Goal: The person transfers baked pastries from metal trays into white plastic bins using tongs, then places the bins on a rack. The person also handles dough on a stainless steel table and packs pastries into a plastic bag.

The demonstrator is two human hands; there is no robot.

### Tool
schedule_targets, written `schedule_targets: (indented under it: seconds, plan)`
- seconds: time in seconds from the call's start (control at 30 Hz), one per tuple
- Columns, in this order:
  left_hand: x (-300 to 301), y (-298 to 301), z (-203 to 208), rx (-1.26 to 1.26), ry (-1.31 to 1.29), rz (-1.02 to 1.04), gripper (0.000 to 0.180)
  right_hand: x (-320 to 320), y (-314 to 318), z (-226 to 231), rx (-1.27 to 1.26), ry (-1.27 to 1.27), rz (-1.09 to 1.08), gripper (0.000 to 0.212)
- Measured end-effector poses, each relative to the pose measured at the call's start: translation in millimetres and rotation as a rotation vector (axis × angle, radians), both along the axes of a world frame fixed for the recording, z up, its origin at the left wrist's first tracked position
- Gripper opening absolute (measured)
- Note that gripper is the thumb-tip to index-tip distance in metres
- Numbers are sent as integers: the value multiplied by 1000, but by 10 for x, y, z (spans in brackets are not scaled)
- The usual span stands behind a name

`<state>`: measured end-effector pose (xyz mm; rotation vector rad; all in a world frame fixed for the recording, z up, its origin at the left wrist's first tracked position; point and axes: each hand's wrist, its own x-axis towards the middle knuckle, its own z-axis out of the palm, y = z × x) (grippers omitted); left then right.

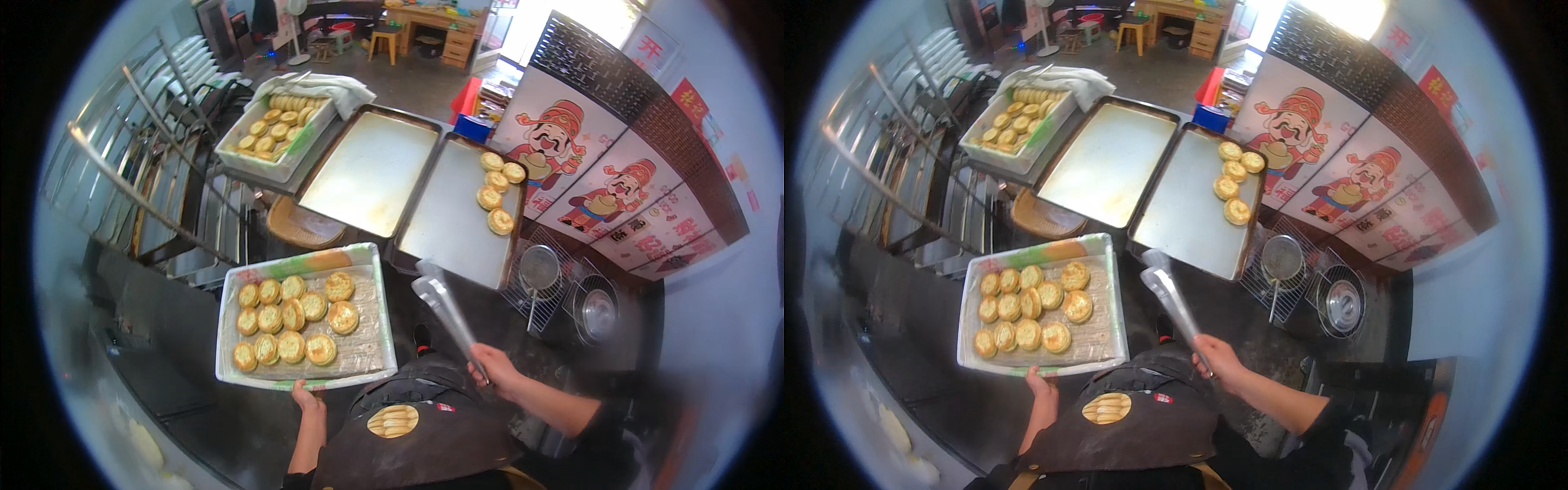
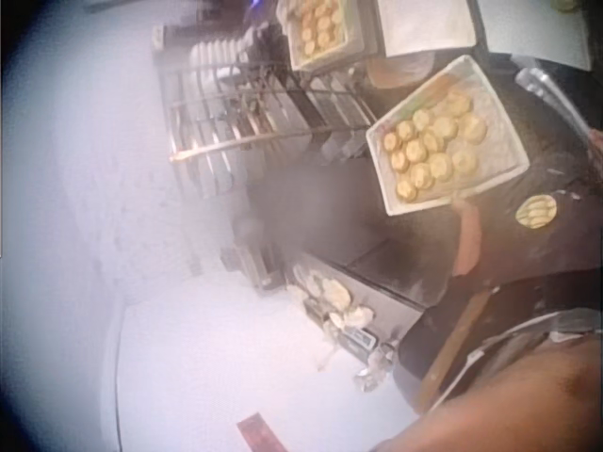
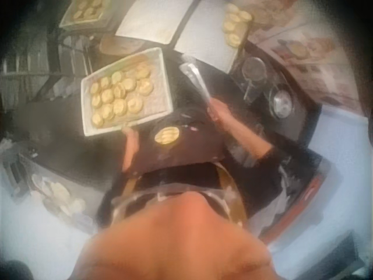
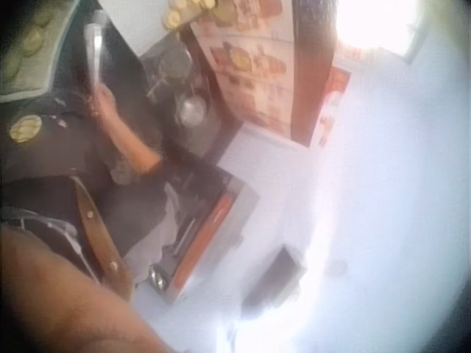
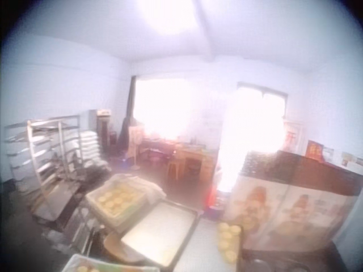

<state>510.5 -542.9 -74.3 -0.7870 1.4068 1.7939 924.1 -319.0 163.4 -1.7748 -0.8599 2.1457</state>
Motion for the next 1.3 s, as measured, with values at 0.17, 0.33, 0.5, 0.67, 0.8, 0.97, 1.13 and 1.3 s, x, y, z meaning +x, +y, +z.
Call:
schedule_targets:
  seconds: [0.17, 0.33, 0.5, 0.67, 0.8, 0.97, 1.13, 1.3]
  plan:
    - [-11, 94, 98, -75, -70, -28, 36, 625, 940, -793, 88, -181, -375, 36]
    - [69, 216, 205, -64, -22, -42, 42, 908, 2086, -1232, 55, -138, -395, 36]
    - [163, 320, 193, -136, 8, -7, 44, 913, 3116, -1375, 11, -39, -344, 31]
    - [215, 320, 161, -132, 1, 4, 42, 799, 3798, -1566, 91, -67, -213, 27]
    - [275, 365, 242, -215, -26, 75, 40, 615, 3910, -1739, 198, -54, -174, 26]
    - [328, 388, 285, -147, 73, 73, 35, 388, 3840, -1793, 304, -186, -104, 25]
    - [254, 238, 148, -131, 80, 35, 35, 60, 3366, -1413, 473, -33, 86, 28]
    - [225, 155, 33, -62, 150, 46, 59, -552, 2081, -866, 253, 79, 231, 29]
